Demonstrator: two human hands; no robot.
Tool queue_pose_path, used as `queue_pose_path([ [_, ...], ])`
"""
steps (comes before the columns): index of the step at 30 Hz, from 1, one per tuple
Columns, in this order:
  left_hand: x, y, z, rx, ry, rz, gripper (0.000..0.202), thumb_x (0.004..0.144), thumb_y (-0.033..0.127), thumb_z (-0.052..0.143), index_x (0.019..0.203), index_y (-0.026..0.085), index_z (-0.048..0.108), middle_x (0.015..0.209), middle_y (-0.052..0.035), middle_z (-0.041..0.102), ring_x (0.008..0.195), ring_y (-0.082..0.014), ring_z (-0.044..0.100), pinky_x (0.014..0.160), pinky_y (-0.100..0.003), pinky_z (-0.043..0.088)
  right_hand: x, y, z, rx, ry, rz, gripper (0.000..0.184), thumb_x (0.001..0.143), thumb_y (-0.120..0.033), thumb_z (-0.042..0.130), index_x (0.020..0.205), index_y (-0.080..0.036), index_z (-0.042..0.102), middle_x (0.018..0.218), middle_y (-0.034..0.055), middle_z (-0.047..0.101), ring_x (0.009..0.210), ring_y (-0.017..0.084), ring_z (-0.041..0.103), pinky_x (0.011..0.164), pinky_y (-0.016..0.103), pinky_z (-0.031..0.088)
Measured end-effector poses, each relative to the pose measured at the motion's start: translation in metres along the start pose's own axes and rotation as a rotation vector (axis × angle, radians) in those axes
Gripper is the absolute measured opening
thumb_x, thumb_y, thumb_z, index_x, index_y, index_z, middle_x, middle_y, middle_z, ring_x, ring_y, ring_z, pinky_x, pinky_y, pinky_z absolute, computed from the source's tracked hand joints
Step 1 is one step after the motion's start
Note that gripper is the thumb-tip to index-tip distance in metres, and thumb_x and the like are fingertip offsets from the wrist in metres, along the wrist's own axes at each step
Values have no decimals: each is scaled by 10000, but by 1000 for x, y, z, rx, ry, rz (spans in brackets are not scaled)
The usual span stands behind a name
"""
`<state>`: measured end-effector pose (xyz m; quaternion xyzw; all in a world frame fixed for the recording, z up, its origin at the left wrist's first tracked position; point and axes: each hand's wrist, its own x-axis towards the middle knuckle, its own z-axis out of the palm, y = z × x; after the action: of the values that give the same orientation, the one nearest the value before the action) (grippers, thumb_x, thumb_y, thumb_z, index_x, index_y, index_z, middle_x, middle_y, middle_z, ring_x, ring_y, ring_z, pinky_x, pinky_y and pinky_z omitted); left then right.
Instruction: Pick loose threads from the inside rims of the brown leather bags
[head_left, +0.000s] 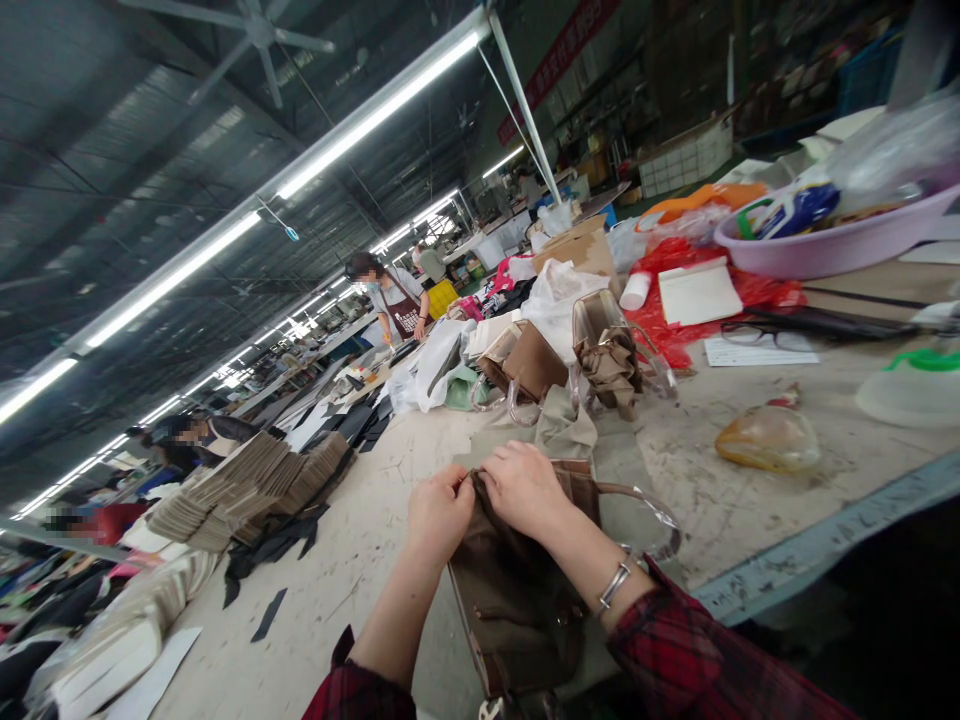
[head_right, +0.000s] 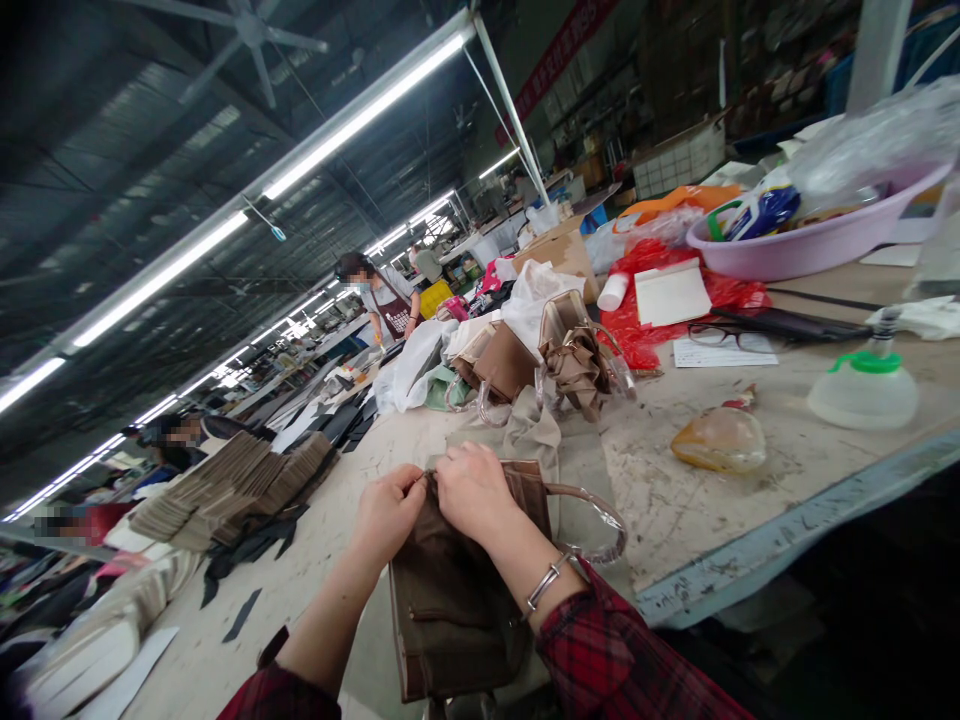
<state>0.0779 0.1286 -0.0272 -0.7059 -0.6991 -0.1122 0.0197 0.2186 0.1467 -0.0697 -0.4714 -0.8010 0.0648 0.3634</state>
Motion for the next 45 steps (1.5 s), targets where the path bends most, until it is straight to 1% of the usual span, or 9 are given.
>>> queue_pose_path([
  [3,0,-1,-1,-21,-25,36,312,854,171,483,1040,275,711,984,-7,749,907,-162,659,758,-226,439,0,1,2,-6,-3,9,216,921,-223,497,825,-178,684,849,72,693,864,219,582,792,331,389],
  [5,1,-1,-2,-19,-37,49,316,855,164,481,1022,281,722,1021,-2,747,947,-169,660,780,-229,444,1,1,3,-9,-8,12,217,919,-218,500,823,-171,689,829,76,698,847,223,591,801,336,387],
  [9,2,0,-2,8,-32,48,302,849,153,481,954,273,738,966,-16,757,902,-182,671,751,-241,439,1,0,4,-9,-13,5,210,910,-220,515,807,-177,693,813,71,707,833,218,602,792,328,381],
  [15,-1,0,-2,49,-24,49,285,857,154,471,920,247,733,890,-33,758,835,-184,673,693,-250,413,0,-2,5,-13,-4,-16,215,906,-213,512,788,-177,687,805,66,706,826,215,598,788,332,369],
  [27,-3,-2,-5,56,-51,56,278,870,147,467,967,215,719,920,-53,751,867,-201,667,720,-268,407,-1,-3,6,-30,0,-58,218,902,-210,523,763,-173,686,780,59,705,798,205,598,801,321,372],
  [33,-13,-7,-10,-5,-102,46,256,921,250,461,984,209,705,927,-41,747,850,-181,662,696,-241,400,-1,2,6,-36,0,-59,235,922,-206,496,782,-169,682,794,65,705,806,216,602,817,339,375],
  [36,-23,-12,-15,-10,-161,46,231,915,242,473,907,207,701,844,-27,739,785,-169,652,641,-226,375,-2,3,5,-25,-7,-69,225,921,-201,499,795,-164,681,808,70,709,811,216,608,849,343,373],
  [40,-30,-18,-19,41,-187,0,222,878,159,486,753,166,669,718,-62,702,717,-192,627,601,-245,319,-4,-2,3,6,-30,-98,199,907,-188,520,791,-174,682,821,65,716,819,208,614,835,325,384],
  [45,-31,-20,-17,50,-183,-38,201,871,156,494,746,174,649,723,-61,693,725,-193,615,616,-247,308,-6,-3,-1,44,-52,-107,196,912,-201,530,809,-157,691,829,90,714,833,221,619,811,333,407],
])
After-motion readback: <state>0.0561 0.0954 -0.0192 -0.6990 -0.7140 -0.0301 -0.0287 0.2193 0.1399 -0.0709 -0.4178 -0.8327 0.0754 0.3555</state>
